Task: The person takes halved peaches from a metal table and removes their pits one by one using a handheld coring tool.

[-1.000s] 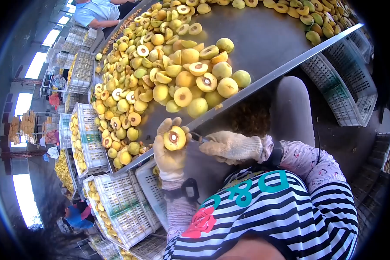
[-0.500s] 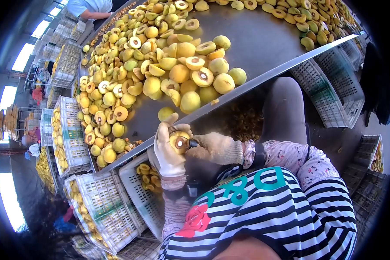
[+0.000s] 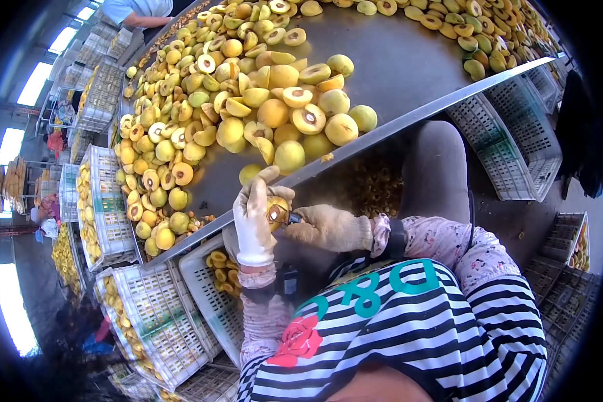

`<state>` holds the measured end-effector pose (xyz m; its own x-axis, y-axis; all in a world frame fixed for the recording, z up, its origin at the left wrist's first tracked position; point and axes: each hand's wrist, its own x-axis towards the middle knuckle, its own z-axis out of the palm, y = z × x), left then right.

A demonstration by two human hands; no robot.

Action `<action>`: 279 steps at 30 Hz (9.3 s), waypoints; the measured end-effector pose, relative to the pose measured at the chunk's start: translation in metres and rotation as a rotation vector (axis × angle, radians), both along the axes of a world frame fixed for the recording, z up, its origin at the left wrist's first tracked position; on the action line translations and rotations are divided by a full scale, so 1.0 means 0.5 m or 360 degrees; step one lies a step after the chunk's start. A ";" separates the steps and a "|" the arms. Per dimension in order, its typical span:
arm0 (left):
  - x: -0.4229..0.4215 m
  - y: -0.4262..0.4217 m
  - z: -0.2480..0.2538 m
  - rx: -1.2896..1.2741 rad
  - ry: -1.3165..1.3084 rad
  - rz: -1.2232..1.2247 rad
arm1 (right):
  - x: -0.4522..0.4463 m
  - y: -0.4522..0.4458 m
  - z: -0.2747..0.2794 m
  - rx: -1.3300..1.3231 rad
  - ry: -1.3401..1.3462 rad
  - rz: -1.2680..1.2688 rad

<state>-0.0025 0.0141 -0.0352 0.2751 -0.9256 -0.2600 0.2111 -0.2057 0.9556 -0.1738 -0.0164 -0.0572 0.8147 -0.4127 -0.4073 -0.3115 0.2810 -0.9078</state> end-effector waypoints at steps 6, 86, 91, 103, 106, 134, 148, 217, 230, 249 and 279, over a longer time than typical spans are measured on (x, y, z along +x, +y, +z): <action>-0.012 0.015 -0.019 -0.0221 0.0328 -0.0017 | -0.013 -0.003 0.006 -0.0272 -0.0117 -0.0027; -0.004 -0.043 0.009 -0.0142 0.0368 -0.0554 | -0.027 0.007 0.038 0.0162 -0.0118 -0.0160; -0.008 -0.031 -0.015 -0.0294 0.0656 -0.0535 | -0.044 -0.005 0.020 0.1206 -0.0422 0.0192; -0.070 -0.038 -0.041 -0.0277 0.1486 0.0114 | -0.055 -0.006 -0.052 0.1764 -0.0928 0.0479; -0.068 -0.048 -0.023 -0.0230 0.1497 0.0220 | -0.050 0.003 -0.020 0.1750 -0.1116 0.0644; 0.068 0.092 0.013 -0.0611 -0.1486 0.0343 | -0.163 -0.115 0.068 -0.0063 -0.0185 -0.0573; 0.126 0.085 -0.087 -0.0731 -0.1465 0.0409 | -0.242 -0.426 0.184 -0.0050 -0.0491 -0.1490; 0.115 0.016 -0.090 -0.0452 -0.1935 0.0304 | -0.137 -0.013 -0.083 -0.0460 0.0763 0.0632; 0.118 0.016 -0.097 -0.0474 -0.1918 0.0316 | -0.140 -0.015 -0.165 -0.0578 0.0678 0.0302; 0.112 0.016 -0.087 -0.0539 -0.2030 0.0316 | -0.141 -0.010 -0.220 -0.0713 0.0580 0.0157; 0.110 0.016 -0.084 -0.0522 -0.1935 0.0332 | -0.142 -0.016 -0.115 -0.0588 0.0786 0.0325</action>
